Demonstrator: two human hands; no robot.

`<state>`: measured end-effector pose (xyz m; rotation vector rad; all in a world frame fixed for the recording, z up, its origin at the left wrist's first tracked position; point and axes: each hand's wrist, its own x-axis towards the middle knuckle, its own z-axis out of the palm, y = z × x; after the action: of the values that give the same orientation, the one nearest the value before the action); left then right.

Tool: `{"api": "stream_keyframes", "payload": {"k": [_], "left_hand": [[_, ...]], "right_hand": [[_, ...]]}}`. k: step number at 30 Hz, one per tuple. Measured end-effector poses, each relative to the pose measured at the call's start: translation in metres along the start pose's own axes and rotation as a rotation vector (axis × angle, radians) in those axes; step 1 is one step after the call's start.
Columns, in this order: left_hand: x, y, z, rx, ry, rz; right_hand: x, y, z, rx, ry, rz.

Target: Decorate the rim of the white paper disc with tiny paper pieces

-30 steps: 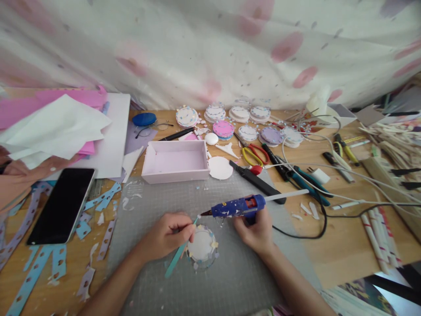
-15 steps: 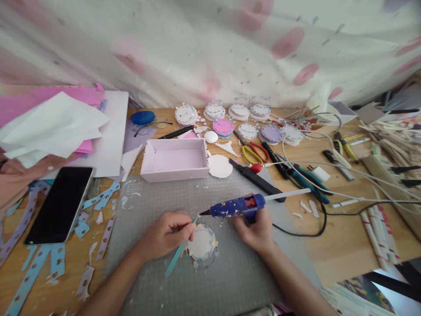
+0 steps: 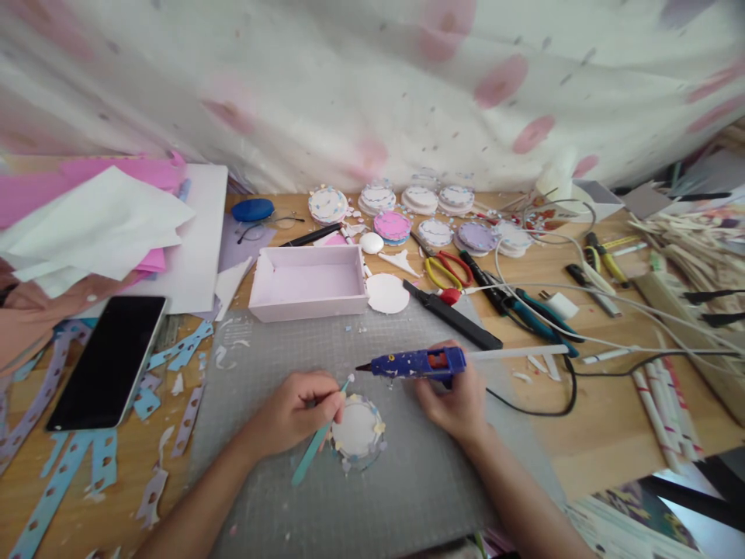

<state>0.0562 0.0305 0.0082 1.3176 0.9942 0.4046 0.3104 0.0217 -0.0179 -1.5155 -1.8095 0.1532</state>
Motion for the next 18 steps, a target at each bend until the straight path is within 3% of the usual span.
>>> {"api": "stream_keyframes", "payload": {"k": [6,12,15,18], "left_hand": [[0.001,0.001,0.001,-0.076,0.026,-0.012],[0.001,0.002,0.001,-0.104,0.083,-0.015],[0.002,0.004,0.001,-0.113,0.122,0.000],[0.001,0.009,0.002,-0.115,0.170,0.023]], "right_hand": [[-0.001,0.016,-0.016,-0.073,0.169,0.206],[-0.023,0.054,-0.072,-0.257,0.363,0.393],[-0.041,0.075,-0.090,-0.375,0.370,0.535],[-0.052,0.088,-0.094,-0.376,0.330,0.604]]}}
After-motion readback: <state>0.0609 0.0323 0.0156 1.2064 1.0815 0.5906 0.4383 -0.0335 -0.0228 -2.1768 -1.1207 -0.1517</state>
